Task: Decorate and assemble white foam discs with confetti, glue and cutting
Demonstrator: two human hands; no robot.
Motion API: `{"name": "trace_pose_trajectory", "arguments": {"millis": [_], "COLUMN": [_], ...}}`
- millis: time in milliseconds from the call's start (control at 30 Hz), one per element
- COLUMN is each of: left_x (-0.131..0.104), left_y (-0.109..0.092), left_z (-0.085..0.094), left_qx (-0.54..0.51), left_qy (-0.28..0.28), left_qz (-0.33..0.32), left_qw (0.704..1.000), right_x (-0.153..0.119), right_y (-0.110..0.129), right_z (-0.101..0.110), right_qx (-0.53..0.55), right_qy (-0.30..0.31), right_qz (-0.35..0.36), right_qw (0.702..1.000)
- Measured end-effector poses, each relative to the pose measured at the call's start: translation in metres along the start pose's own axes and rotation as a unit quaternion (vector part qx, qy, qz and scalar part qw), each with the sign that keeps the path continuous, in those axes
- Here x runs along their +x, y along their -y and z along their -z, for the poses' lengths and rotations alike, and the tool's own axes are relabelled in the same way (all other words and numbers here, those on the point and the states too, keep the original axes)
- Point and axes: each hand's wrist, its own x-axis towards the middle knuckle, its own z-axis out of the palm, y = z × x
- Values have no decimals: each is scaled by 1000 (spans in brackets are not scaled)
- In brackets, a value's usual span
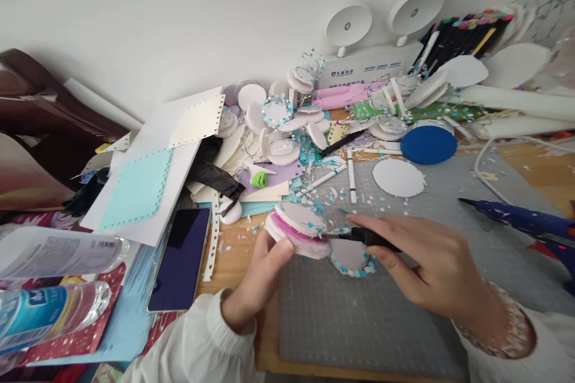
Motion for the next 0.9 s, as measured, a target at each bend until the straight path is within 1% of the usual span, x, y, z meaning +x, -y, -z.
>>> {"name": "trace_pose_trajectory", "arguments": {"millis": [100,267,400,500,600,667,700,767,833,900], "left_x": [-5,-7,-7,-8,-9,-10,-11,-12,-12,-10], "left_y": [1,-8,-12,-10,-7,-5,-5,-5,-8,-11], "left_z": [3,-7,-10,-7,-3,-4,-5,-10,-15,-20], "left_qx": [48,132,229,301,341,336,323,275,212,160], "left_qy": [6,-2,14,16,7,0,-6,-20,-30,-36], "left_qz": [-26,-59,-113,-139,-160,-163,-155,-119,-71,-36], "left_qw": [998,989,967,943,926,928,934,954,974,986], "right_x": [0,-2,-3,-3,-4,-4,-4,-3,-1,-1], "right_y": [3,1,-2,-2,0,2,3,5,6,6], "right_z": [0,-1,-1,-1,-2,-3,-3,-4,-6,-7], "right_qx": [-16,-11,-1,-9,-24,-36,-40,-44,-46,-50], "right_qy": [-5,-1,9,8,2,-1,-1,2,3,-1], "right_qz": [9,5,-2,-2,4,8,9,9,7,6], "right_qw": [1000,1000,1000,1000,1000,999,999,999,999,999]}}
